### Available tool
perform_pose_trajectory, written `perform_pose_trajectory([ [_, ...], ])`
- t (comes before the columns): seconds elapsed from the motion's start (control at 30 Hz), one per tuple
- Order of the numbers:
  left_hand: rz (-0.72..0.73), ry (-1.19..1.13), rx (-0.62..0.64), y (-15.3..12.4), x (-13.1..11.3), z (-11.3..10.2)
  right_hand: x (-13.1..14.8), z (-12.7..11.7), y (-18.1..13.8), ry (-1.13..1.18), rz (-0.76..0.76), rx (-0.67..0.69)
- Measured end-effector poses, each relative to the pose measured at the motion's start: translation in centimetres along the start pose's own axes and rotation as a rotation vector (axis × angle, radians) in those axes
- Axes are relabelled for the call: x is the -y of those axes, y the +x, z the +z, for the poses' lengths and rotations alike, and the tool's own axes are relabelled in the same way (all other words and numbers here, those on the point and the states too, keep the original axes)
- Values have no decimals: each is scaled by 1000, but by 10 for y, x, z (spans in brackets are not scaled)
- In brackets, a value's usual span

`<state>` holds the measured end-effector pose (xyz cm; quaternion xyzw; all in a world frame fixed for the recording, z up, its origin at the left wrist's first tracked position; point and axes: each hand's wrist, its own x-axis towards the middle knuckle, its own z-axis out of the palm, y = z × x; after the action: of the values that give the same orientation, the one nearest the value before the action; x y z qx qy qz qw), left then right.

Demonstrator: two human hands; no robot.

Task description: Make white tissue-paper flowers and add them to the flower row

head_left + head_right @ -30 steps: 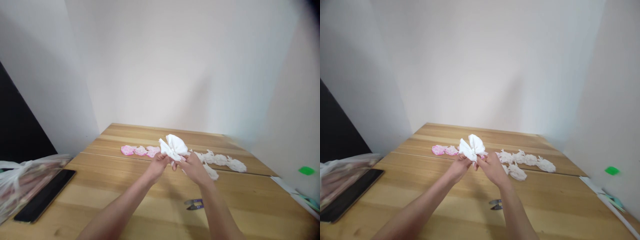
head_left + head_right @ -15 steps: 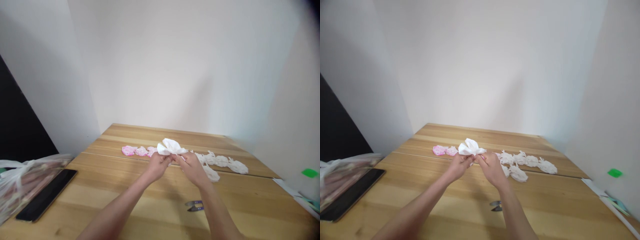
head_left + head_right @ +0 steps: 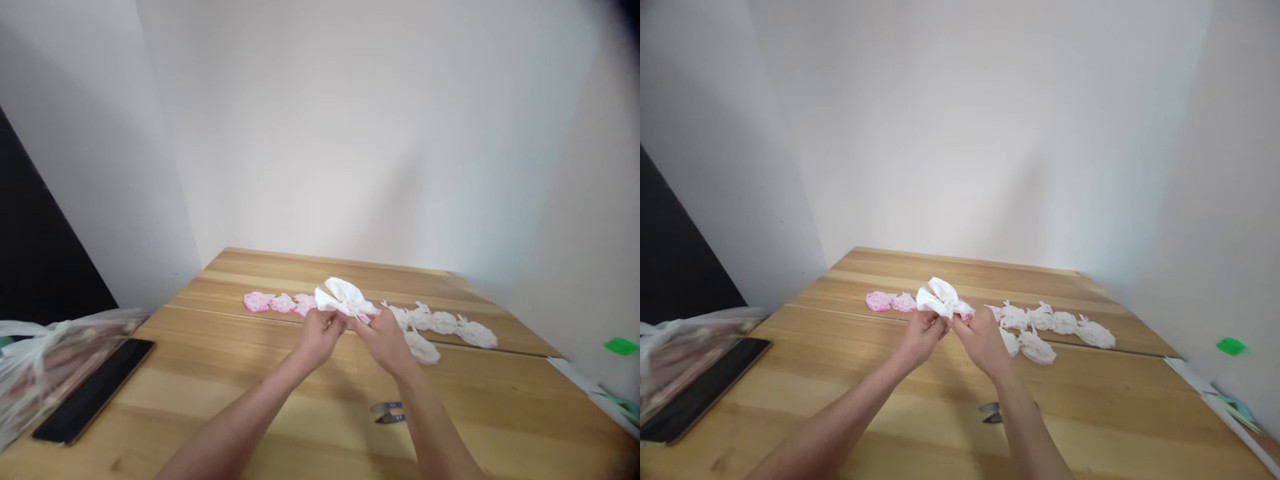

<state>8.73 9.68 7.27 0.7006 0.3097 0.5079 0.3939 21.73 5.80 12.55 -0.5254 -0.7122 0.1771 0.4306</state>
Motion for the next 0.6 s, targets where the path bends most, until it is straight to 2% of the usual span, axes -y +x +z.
perform_pose_trajectory([
  [0.2,119,291,-36,0,-22,-8,2,5,0,-22,-54,31],
  [0.4,112,208,-60,1,-21,-12,2,4,3,61,-87,115],
  [0.6,102,215,-42,1,-17,-10,3,5,5,58,-11,60],
])
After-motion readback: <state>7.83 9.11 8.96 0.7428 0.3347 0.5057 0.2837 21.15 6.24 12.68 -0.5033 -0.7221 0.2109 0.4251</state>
